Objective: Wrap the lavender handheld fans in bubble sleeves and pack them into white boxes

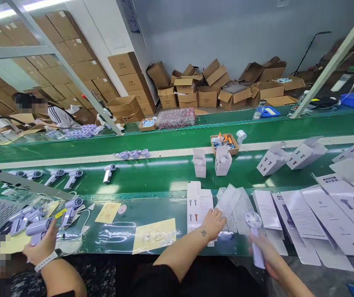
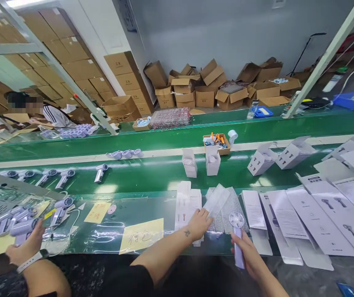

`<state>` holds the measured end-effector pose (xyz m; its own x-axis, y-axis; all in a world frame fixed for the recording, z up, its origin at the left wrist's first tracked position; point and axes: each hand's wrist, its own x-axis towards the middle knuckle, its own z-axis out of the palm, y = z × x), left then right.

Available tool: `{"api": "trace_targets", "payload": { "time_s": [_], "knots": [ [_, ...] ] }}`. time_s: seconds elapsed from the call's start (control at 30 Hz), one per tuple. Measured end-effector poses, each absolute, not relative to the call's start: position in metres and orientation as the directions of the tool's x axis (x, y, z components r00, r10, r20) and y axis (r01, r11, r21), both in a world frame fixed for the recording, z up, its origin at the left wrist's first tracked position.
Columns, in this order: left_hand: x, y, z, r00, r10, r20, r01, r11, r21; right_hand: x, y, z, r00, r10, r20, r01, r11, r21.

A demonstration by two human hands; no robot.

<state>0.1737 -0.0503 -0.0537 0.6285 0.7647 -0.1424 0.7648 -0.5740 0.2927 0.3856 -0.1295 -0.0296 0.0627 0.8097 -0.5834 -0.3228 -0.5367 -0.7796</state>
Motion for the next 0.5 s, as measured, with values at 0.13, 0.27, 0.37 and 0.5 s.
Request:
{"api": "trace_targets", "payload": {
  "time_s": [0.13, 0.27, 0.37, 0.5],
  "knots": [
    [0.179, -0.023, -0.052, 0.597, 0.784, -0.167, 0.775, -0.511, 0.373, 0.402, -0.156, -0.017, 0.129, 0.843, -0.522, -0.174, -0.499, -0.849],
    [0.184, -0.017, -0.035, 0.38, 0.922, -0.078, 0.795, -0.282, 0.537, 0.408, -0.168, -0.013, 0.073, 0.833, -0.548, -0.341, -0.496, -0.799],
    [0.182, -0.015, -0.016, 0.144, 0.988, -0.051, 0.708, -0.067, 0.703, 0.416, -0.167, -0.014, -0.088, 0.822, -0.562, -0.461, -0.534, -0.709],
    [0.16, -0.019, 0.006, 0.099, 0.984, -0.15, 0.48, 0.085, 0.873, 0.423, -0.155, -0.012, -0.18, 0.783, -0.595, -0.55, -0.582, -0.599]
  ]
}}
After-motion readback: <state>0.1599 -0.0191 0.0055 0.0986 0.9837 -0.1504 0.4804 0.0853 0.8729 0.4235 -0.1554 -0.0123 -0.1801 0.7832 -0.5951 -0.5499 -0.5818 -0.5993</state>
